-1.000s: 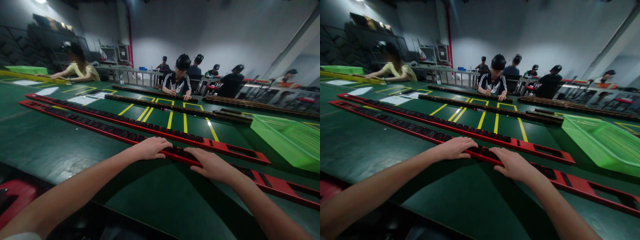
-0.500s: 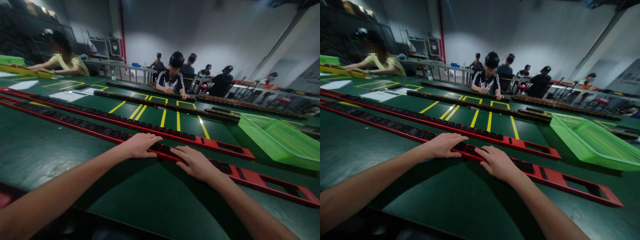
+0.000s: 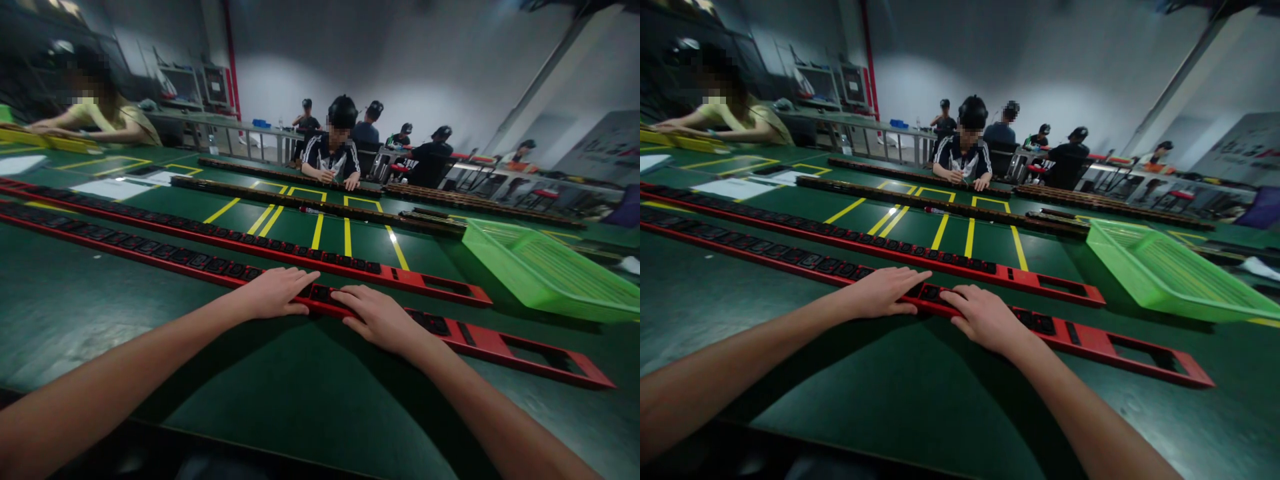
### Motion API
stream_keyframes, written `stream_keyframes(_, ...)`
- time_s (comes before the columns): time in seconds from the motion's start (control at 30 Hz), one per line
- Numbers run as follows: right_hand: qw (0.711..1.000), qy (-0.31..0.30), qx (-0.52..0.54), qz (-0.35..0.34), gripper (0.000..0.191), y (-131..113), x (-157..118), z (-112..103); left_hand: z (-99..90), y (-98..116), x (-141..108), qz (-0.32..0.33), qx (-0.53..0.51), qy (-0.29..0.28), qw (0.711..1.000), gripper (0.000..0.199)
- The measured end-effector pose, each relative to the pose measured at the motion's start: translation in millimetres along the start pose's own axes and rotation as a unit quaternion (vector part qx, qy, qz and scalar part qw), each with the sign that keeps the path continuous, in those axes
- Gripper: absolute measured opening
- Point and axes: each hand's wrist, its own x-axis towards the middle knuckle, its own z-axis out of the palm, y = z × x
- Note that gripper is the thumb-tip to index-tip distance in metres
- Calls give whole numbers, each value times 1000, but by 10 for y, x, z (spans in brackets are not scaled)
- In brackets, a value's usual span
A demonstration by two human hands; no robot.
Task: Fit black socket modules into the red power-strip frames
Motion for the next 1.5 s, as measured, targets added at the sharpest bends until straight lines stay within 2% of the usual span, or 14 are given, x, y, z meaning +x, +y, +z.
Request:
stream_keyframes(0.1,1000,-10,-2,5,49,-5,-2,-13,1,1,6,-11,-1,-9,1000,82)
stream_keyframes(0.37,998,-28,54,-12,57,111,-35,-60,-53,35,1,-12,-3,-6,1000,66)
stream_keyframes(0.53,997,-41,53,37,54,150,-49,-122,-52,44,11,-17,-11,-4,1000,72)
stream_keyframes(0.63,997,-50,38,53,45,145,-42,-148,-35,43,21,-21,-9,1,1000,70)
stream_keyframes(0.77,998,-43,27,40,32,126,-39,-149,-32,55,27,-20,-5,6,1000,64)
stream_keyframes(0.97,1000,-18,18,5,29,159,-66,-95,-48,64,19,-21,0,-3,1000,65)
stream_keyframes(1.17,1000,4,11,-28,27,112,-29,-3,-112,89,9,-1,11,5,1000,86)
stream_keyframes(1.33,999,8,12,-30,30,-21,44,24,-133,224,43,45,-1,-6,999,71)
stream_keyframes(1.5,999,0,35,-41,43,16,13,-31,-111,221,69,37,8,-22,999,67)
